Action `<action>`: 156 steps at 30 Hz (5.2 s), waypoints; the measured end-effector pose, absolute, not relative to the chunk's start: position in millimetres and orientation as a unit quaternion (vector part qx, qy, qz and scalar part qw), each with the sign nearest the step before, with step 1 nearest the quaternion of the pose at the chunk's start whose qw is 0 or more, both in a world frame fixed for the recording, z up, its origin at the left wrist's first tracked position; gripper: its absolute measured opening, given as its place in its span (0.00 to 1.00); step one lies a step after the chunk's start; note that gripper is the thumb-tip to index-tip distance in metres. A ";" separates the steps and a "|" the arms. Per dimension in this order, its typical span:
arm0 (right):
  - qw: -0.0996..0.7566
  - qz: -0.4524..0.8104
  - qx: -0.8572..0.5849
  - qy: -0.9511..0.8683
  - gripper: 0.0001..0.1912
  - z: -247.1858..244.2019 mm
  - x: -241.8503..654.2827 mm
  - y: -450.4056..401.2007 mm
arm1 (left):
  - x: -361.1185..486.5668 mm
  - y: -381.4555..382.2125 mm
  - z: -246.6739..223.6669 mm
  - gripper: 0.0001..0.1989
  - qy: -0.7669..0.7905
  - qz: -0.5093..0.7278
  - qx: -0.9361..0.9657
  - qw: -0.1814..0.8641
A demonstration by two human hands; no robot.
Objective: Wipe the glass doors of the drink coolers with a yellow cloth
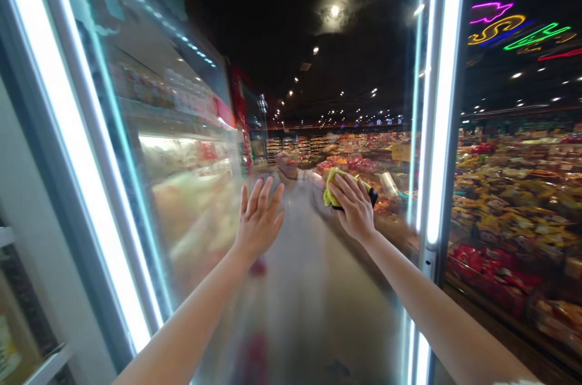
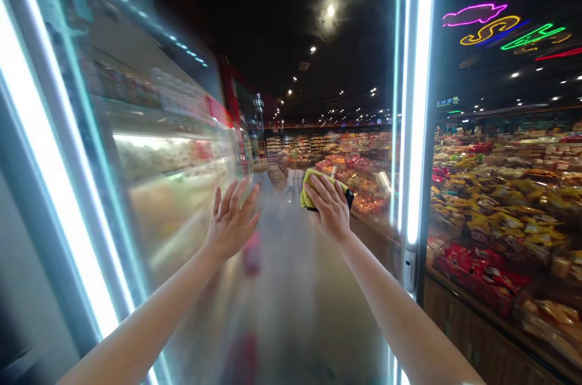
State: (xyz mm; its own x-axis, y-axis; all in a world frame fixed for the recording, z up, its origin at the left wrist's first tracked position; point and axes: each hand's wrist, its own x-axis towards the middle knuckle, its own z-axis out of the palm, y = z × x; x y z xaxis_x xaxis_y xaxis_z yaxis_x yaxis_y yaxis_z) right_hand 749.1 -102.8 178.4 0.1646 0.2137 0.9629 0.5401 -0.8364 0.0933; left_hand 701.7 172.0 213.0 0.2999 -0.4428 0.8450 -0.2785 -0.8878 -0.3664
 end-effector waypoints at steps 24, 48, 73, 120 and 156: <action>0.084 -0.540 -0.774 -0.319 0.34 180.1 719.6 30.6 | 672.2 273.3 207.4 0.32 0.195 -0.518 -0.831 0.052; 0.135 -0.567 -0.762 -0.280 0.35 223.8 708.4 146.1 | 651.1 366.5 203.0 0.32 0.168 -0.542 -0.821 0.065; 0.172 -0.593 -0.729 -0.296 0.33 228.5 701.0 220.5 | 620.6 423.9 181.5 0.34 0.076 -0.505 -0.855 0.089; 0.142 -0.563 -0.688 -0.434 0.21 319.0 703.4 329.7 | 577.8 465.3 190.6 0.37 0.016 -0.521 -0.850 0.081; 0.031 -0.533 -0.662 -0.525 0.22 178.8 688.7 278.3 | 587.0 440.2 182.8 0.33 0.026 -0.526 -0.850 0.031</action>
